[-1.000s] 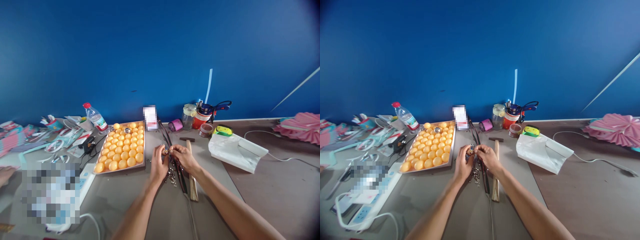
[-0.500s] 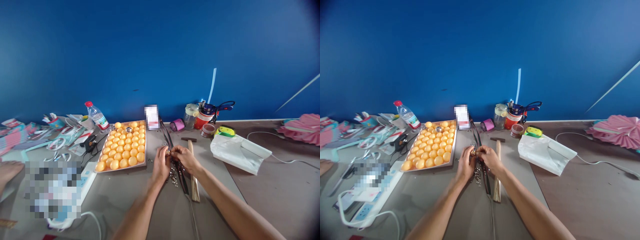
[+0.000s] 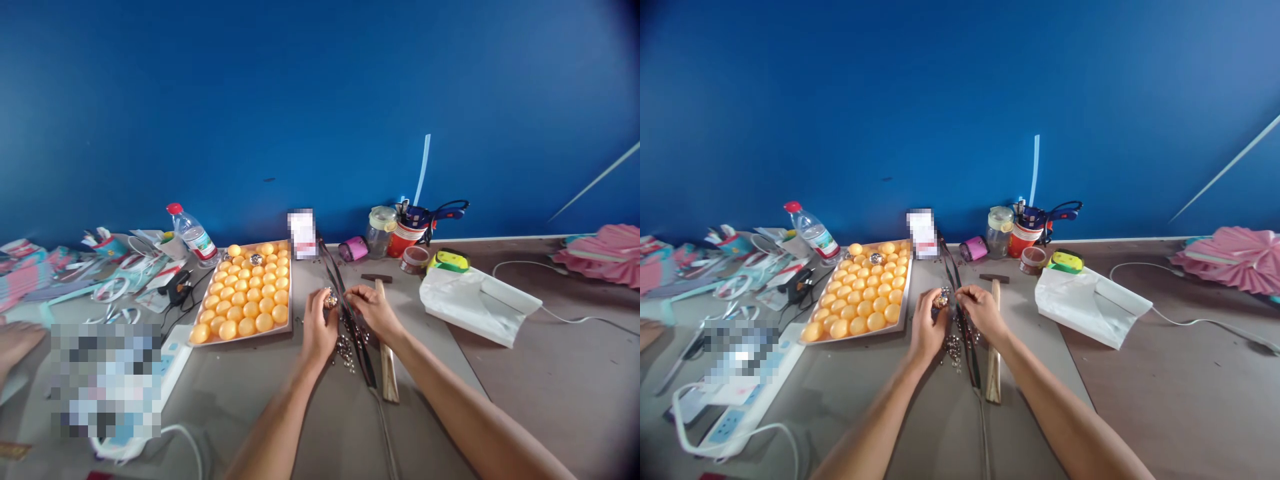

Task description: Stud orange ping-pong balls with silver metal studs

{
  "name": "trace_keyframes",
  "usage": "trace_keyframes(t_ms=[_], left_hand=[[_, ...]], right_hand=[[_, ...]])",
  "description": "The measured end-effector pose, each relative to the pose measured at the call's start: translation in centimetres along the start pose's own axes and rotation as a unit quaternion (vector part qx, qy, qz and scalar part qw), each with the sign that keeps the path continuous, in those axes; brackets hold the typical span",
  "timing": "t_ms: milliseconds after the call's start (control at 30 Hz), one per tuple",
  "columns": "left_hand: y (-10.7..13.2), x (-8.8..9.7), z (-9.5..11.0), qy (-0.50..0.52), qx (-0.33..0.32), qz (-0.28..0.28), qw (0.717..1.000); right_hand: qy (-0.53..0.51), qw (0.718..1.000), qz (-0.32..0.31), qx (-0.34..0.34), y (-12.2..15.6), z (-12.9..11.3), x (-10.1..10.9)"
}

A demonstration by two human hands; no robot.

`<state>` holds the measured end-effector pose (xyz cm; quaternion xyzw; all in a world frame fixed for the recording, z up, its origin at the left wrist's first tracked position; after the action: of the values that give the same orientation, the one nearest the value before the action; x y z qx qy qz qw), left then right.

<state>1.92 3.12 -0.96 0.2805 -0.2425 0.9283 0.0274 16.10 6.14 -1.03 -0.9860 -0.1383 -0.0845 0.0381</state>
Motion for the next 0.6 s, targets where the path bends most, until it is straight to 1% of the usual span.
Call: trace_keyframes(t_ms=[67, 133, 200, 267, 300, 367, 433, 500, 567, 600], left_hand=[[-0.1, 0.2, -0.1, -0.012, 0.008, 0.022, 1.000], [-0.2, 0.4, -0.3, -0.025, 0.013, 0.042, 0.999], [-0.3, 0.4, -0.4, -0.033, 0.017, 0.051, 0.998], [-0.2, 0.4, -0.4, -0.037, 0.023, 0.052, 0.998], [-0.2, 0.4, -0.3, -0.038, 0.024, 0.052, 0.998], [-0.2, 0.4, -0.2, -0.039, 0.025, 0.051, 0.998], [-0.2, 0.4, -0.1, -0.038, 0.024, 0.048, 0.998], [-0.2, 0.4, -0.1, -0.037, 0.023, 0.044, 0.998], [-0.3, 0.3, -0.1, -0.035, 0.025, 0.045, 0.998], [-0.3, 0.3, -0.2, -0.034, 0.029, 0.050, 0.998]], right_hand=[[0.104, 0.994, -0.023, 0.018, 0.1, 0.0, 0.1], [0.210, 0.975, -0.069, 0.034, 0.5, -0.2, -0.2], [0.320, 0.940, -0.111, 0.041, 1.0, -0.5, -0.8], [0.417, 0.898, -0.132, 0.042, 1.4, -0.8, -1.3], [0.452, 0.881, -0.135, 0.042, 1.5, -0.9, -1.4], [0.491, 0.860, -0.133, 0.036, 1.5, -0.9, -1.6], [0.503, 0.854, -0.127, 0.030, 1.4, -0.9, -1.6], [0.502, 0.855, -0.123, 0.031, 1.4, -0.8, -1.5], [0.483, 0.867, -0.111, 0.044, 1.3, -0.7, -1.3], [0.463, 0.879, -0.099, 0.054, 1.3, -0.7, -1.2]])
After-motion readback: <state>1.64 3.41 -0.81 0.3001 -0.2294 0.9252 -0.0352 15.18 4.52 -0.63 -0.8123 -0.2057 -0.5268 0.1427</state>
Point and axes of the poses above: each hand's wrist, its own y-axis away from the middle knuckle, its own x-axis out of the back of the hand, z = x × y, the point moved 1 cm from there along -y, towards the middle knuckle, and after that the axes turned 13 degrees about -z, right-handed, at the moved point
